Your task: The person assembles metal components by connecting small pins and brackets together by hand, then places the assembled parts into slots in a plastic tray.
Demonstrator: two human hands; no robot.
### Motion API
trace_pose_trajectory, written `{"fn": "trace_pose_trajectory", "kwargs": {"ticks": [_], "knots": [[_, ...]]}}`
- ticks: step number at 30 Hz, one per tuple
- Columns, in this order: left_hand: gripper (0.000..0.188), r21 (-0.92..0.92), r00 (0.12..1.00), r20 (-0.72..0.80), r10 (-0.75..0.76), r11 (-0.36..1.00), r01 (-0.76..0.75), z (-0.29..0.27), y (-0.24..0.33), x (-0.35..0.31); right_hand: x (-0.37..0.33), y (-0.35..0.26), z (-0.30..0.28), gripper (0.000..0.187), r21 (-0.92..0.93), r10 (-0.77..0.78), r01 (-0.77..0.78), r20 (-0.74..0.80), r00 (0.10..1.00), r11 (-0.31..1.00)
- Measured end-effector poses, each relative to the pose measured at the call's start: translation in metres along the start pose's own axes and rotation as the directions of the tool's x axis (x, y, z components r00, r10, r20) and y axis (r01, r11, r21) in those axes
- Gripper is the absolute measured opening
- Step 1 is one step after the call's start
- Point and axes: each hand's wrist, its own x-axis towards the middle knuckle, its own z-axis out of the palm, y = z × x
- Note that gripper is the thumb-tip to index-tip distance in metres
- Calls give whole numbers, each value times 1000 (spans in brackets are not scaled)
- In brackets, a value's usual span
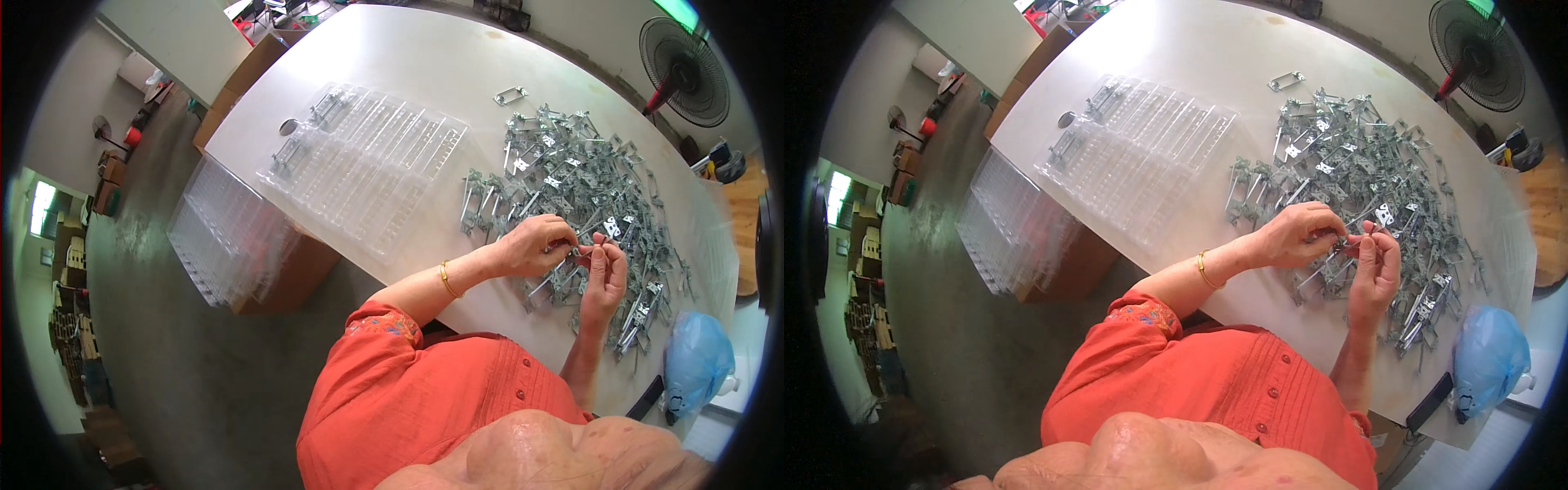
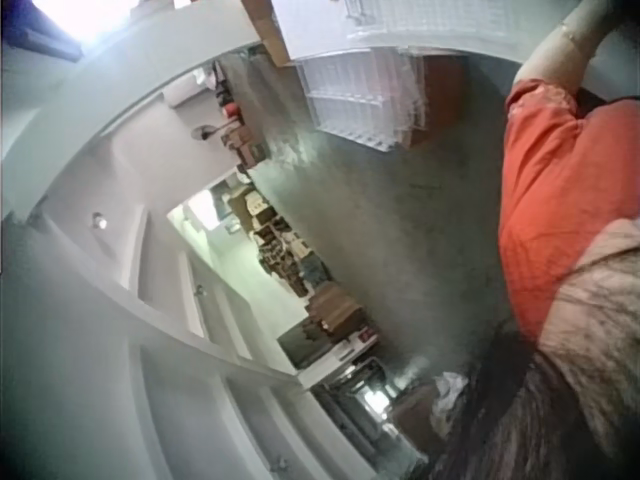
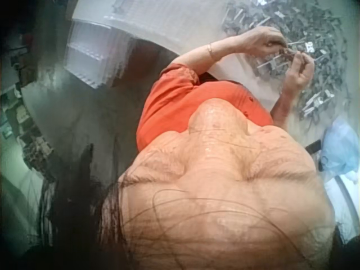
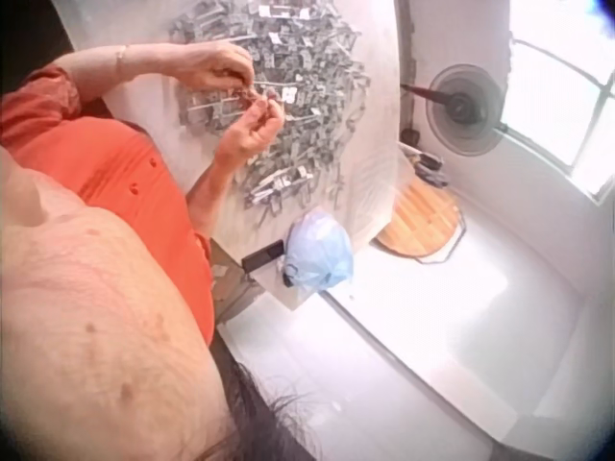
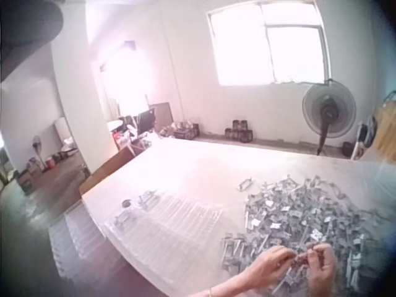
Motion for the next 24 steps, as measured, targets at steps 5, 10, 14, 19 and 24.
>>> {"fn": "trace_pose_trajectory", "kwargs": {"ticks": [5,10,14,19,24], "knots": [[15,-157,981,71,-178,970,188,-11,22,1,-9,-9,5,11,-116,-161,164,35,986,980],[12,-151,991,32,-129,980,132,-30,30,1,-12,-28,19,13,-115,-177,179,28,984,977],[11,49,990,-128,-59,997,66,-77,37,-12,-21,-24,33,11,-88,-171,175,56,984,981],[9,319,913,-392,-115,913,253,-174,35,-47,-52,-16,57,7,-60,-86,111,331,940,992],[7,594,827,-557,-74,661,459,-283,29,-108,-81,-3,85,8,-101,-87,163,526,846,981]]}}
